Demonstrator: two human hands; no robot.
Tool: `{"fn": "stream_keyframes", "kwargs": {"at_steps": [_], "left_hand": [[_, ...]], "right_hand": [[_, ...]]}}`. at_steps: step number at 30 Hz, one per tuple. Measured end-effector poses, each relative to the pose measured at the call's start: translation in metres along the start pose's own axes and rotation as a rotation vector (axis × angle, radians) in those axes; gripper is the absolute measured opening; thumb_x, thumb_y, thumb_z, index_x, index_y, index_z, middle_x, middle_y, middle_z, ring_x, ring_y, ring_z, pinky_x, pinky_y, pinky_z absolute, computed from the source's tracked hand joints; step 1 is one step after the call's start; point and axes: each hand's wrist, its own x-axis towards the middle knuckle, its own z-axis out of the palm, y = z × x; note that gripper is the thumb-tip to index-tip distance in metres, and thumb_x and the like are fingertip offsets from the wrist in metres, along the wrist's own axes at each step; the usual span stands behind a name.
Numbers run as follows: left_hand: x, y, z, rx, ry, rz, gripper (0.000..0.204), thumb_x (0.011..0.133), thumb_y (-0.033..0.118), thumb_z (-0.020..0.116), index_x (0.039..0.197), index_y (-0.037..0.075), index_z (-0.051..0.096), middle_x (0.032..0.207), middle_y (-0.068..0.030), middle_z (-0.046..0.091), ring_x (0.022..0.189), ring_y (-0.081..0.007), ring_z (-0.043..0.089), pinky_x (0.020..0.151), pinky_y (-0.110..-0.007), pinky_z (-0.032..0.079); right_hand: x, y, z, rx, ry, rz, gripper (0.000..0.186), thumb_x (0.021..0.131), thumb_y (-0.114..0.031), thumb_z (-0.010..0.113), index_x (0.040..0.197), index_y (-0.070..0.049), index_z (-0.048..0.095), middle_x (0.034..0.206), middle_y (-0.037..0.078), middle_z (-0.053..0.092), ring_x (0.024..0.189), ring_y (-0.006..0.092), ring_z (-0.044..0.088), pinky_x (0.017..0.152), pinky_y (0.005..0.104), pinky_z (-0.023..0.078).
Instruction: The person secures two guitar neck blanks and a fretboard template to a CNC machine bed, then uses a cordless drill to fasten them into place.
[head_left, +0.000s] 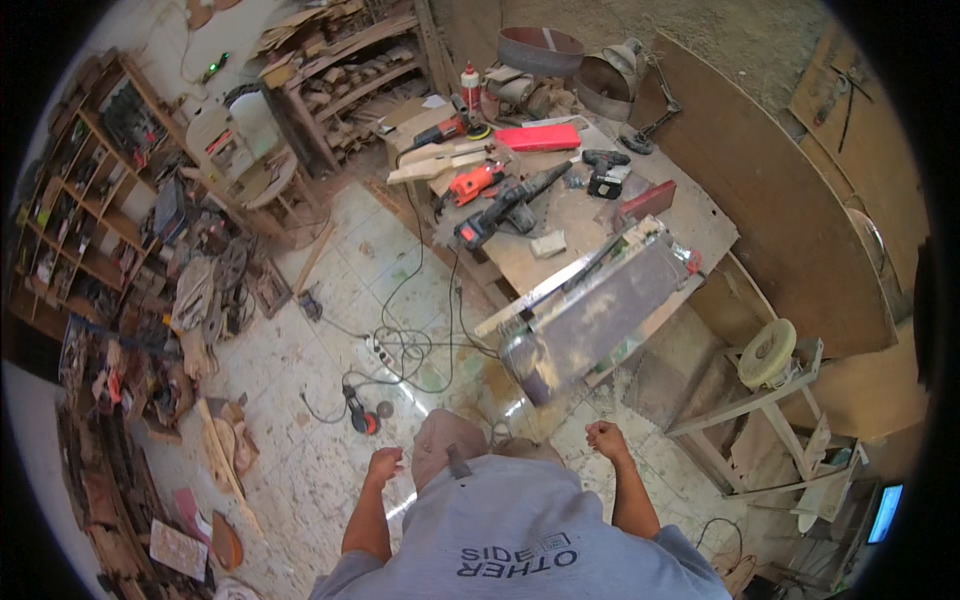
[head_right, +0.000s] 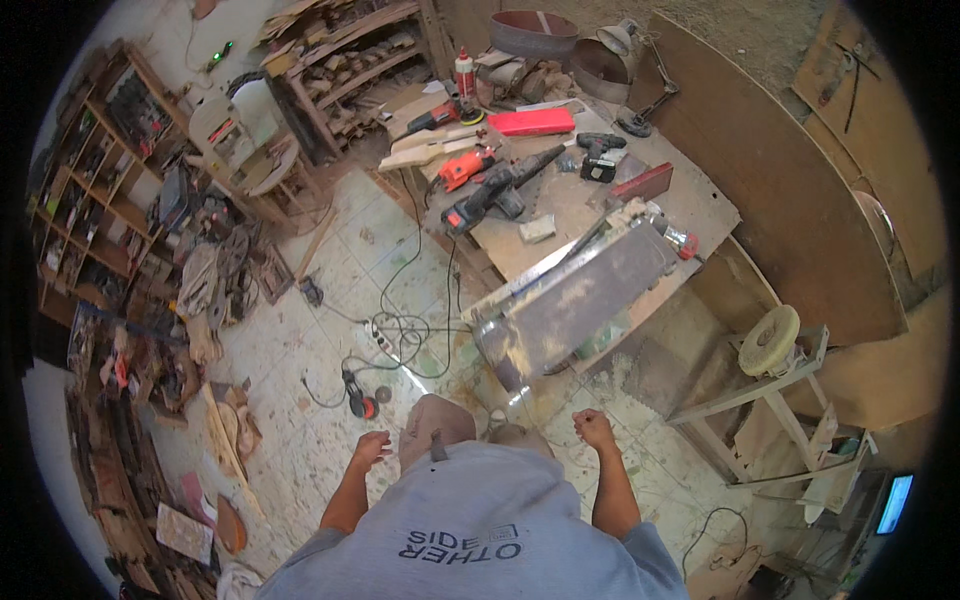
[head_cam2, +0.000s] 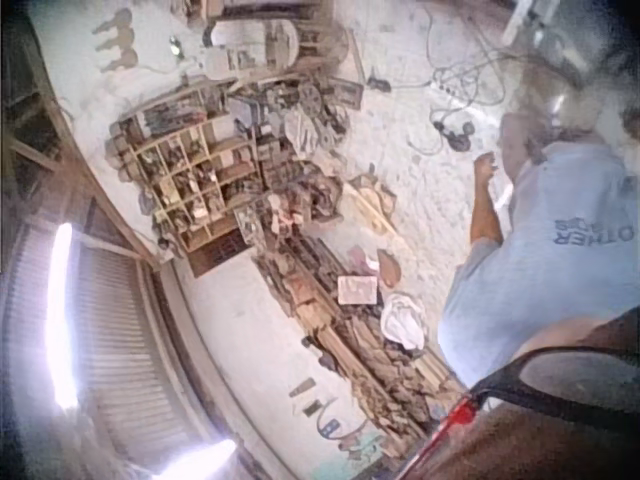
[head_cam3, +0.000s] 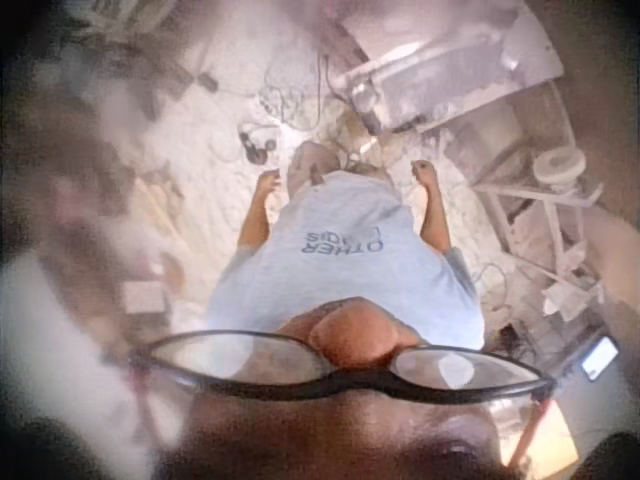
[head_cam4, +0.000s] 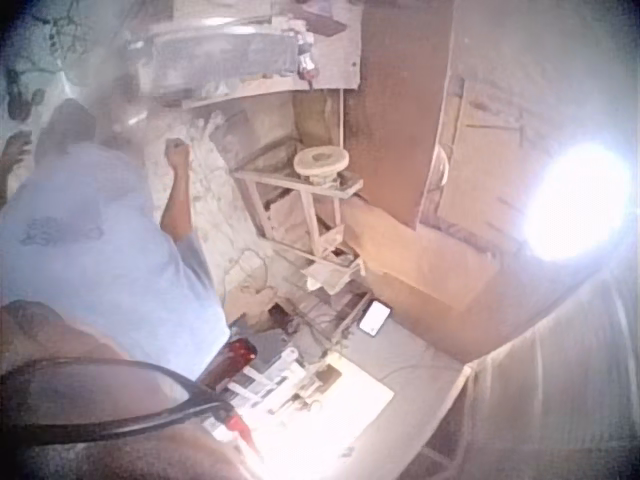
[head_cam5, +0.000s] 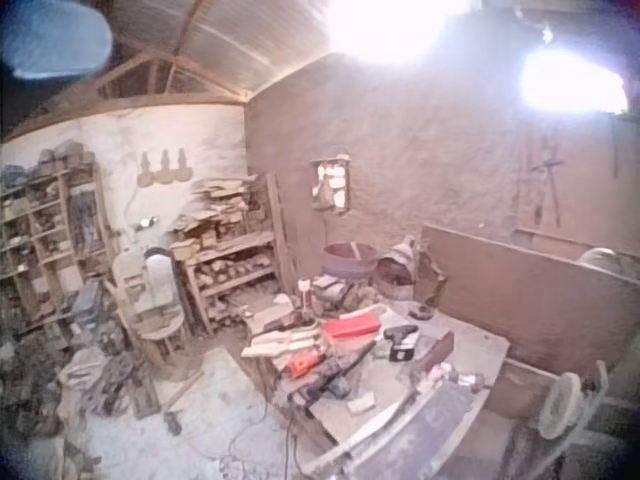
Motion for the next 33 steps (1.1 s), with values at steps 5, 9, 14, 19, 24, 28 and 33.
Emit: {"fn": "stream_keyframes", "kwargs": {"at_steps": [5,9,14,19,24,28,33], "left_hand": [[0.114,0.169,0.007,0.062,-0.061,0.401,0.036,0.092,0.037,0.07,0.108,0.005,0.072,0.096,-0.0074,0.074,0.076,-0.0174,0.07,0.06,-0.029,0.05],[0.189,0.348,0.012,0.185,-0.031,0.689,0.036,0.093,0.034,0.068,0.107,0.001,0.072,0.092,-0.0109,0.075,0.077,-0.0189,0.072,0.069,-0.033,0.055],[0.257,0.53,0.038,0.175,0.035,0.981,0.034,0.09,0.031,0.067,0.103,0.001,0.074,0.088,-0.0153,0.075,0.083,-0.026,0.073,0.079,-0.037,0.055],[0.278,0.676,0.076,0.149,0.117,1.048,0.03,0.09,0.032,0.068,0.103,0.007,0.075,0.094,-0.013,0.075,0.086,-0.0283,0.072,0.081,-0.04,0.054],[0.296,0.723,0.118,0.123,-0.044,1.116,0.025,0.093,0.026,0.068,0.103,0.004,0.073,0.089,-0.0097,0.074,0.079,-0.02,0.07,0.073,-0.034,0.055],[0.227,0.735,0.195,0.076,-0.353,1.215,0.019,0.095,0.019,0.068,0.105,0.003,0.071,0.088,-0.0062,0.072,0.076,-0.0131,0.068,0.065,-0.029,0.055],[0.168,0.736,0.27,0.112,-0.559,1.319,0.025,0.097,0.022,0.067,0.113,0.003,0.069,0.09,-0.0079,0.074,0.077,-0.0126,0.069,0.063,-0.028,0.055]], "right_hand": [[0.02,-0.014,0.011,0.092,0.218,0.019,0.026,0.095,-0.028,0.068,0.088,-0.003,0.066,0.076,0.006,0.068,0.065,0.015,0.065,0.057,0.0296,0.052],[-0.002,0.053,0.052,0.174,0.436,0.193,0.027,0.093,-0.028,0.069,0.084,-0.003,0.066,0.067,0.007,0.064,0.055,0.0165,0.062,0.05,0.0312,0.05],[-0.125,0.178,0.156,-0.835,0.328,-0.022,0.029,0.081,-0.038,0.064,0.084,-0.01,0.068,0.068,0.015,0.067,0.07,0.0356,0.069,0.06,0.0514,0.054],[-0.152,0.056,0.259,-0.181,0.361,0.532,0.029,0.081,-0.038,0.064,0.085,-0.01,0.07,0.071,0.011,0.068,0.065,0.0306,0.068,0.059,0.0478,0.054],[-0.151,-0.024,0.299,0.293,0.582,0.707,0.03,0.081,-0.038,0.066,0.085,-0.009,0.07,0.072,0.011,0.069,0.064,0.0293,0.067,0.058,0.0471,0.053],[-0.175,-0.049,0.364,0.422,0.691,0.736,0.03,0.081,-0.038,0.067,0.084,-0.008,0.07,0.073,0.011,0.07,0.063,0.0282,0.067,0.058,0.0466,0.052],[-0.228,-0.017,0.445,0.2,0.799,0.437,0.031,0.081,-0.038,0.068,0.084,-0.007,0.07,0.074,0.011,0.07,0.061,0.0269,0.066,0.057,0.0459,0.051]]}}
